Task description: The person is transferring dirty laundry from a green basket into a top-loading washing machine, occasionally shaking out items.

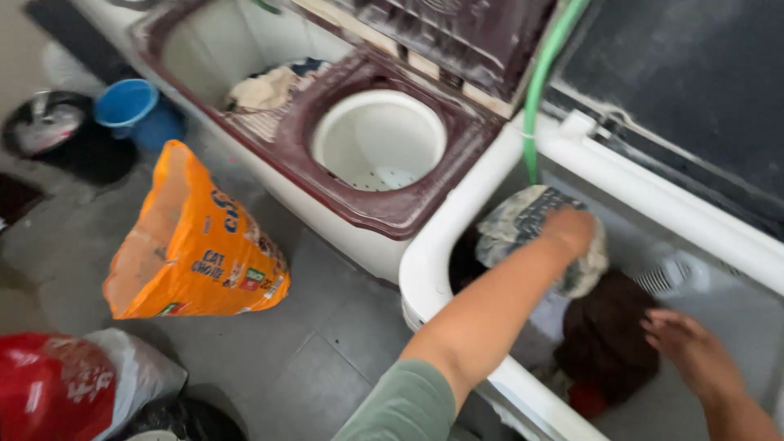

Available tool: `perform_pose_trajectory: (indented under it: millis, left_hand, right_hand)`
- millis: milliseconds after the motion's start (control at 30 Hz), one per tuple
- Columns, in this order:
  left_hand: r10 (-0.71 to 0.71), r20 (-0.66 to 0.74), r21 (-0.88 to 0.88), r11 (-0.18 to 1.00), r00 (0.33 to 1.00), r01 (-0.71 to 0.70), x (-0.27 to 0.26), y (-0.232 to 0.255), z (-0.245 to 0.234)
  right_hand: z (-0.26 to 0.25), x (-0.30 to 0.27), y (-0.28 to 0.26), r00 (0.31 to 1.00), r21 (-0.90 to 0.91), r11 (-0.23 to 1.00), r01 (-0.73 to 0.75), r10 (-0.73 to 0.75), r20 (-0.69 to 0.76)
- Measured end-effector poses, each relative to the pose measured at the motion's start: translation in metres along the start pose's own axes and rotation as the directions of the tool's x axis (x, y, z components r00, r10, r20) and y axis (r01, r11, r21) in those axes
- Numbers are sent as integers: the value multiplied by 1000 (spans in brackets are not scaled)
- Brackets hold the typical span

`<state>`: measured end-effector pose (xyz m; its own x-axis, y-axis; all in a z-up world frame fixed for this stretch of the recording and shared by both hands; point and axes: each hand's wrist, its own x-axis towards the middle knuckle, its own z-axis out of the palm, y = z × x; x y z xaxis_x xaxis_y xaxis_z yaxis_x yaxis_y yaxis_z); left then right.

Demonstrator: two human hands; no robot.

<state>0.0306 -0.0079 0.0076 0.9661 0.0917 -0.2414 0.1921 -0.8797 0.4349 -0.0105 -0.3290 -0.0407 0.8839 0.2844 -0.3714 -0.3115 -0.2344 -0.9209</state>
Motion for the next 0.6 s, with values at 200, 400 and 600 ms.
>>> perform_pose_trajectory:
  millis: [200,400,600]
  left_hand:
    - [138,-318,114,988,938,-106,59,-38,87]
    - [128,-609,-151,950,783,-273,24,-46,64]
    - [46,-106,3,999,993,-46,-35,-20,15]
  right_hand:
    - [-4,-7,21,999,-72,997,-22,19,-51]
    - [17,-38,-20,992,-126,992,-27,10,-129]
    - [32,-44,-42,969,-208,974,84,-128,-209]
